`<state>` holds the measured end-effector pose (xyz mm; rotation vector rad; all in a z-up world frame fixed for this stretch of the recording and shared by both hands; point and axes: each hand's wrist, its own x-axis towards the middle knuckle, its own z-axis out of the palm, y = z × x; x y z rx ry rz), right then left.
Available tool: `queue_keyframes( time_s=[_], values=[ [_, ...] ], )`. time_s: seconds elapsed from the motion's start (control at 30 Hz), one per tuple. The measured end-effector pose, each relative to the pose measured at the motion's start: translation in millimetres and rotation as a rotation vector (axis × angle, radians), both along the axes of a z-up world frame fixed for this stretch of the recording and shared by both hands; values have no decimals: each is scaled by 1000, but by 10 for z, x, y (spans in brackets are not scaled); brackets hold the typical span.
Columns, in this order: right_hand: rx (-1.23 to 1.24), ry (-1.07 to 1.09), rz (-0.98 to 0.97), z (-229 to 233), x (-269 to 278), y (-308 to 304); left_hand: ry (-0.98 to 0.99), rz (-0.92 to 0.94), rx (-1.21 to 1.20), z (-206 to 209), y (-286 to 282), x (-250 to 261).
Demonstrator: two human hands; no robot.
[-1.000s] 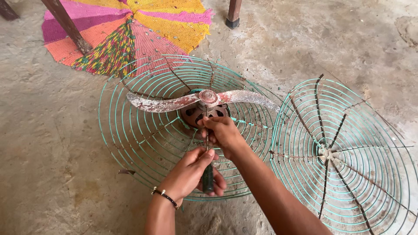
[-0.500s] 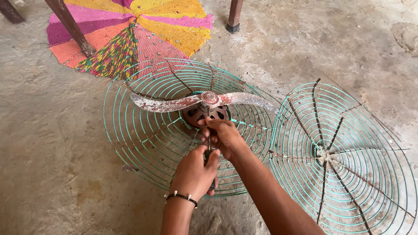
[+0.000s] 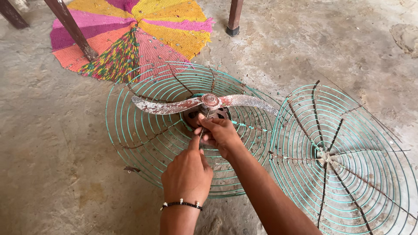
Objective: The person removes the front grille of a ceiling fan, then uses a screwdriver to loosen and remove the fan blades and the central hub. The person continues to unscrew and remove the motor housing from the fan assembly.
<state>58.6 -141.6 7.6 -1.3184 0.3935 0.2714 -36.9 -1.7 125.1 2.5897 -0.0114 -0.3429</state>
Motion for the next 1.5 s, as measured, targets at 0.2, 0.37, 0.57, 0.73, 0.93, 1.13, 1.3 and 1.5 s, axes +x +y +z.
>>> queue_keyframes(
  time_s=[0.2, 0.37, 0.57, 0.73, 0.93, 1.13, 1.3, 1.5],
  values=[
    [-997, -523, -145, 72, 40, -398, -105, -20, -10, -86, -56, -33],
    [-1320, -1048, 257, 209, 366, -680, -124, -58, 61, -97, -134, -40],
    [-1405, -757, 501, 284, 570, -669, 26, -123, 180, -38, -172, 4],
    [-1392, -767, 476, 231, 631, -666, -3, -101, 153, -94, -206, -2],
    [-1299, -868, 441, 163, 671, -702, -48, -30, 1, -158, -113, 46],
    [-1286, -892, 456, 172, 677, -703, -173, 42, -253, -481, 92, 228],
    [-1286, -849, 455, 232, 645, -692, 301, 298, -997, -850, 288, 369],
    [-1294, -624, 623, 570, 628, -548, 97, 44, -530, -551, 627, 461]
  ],
)
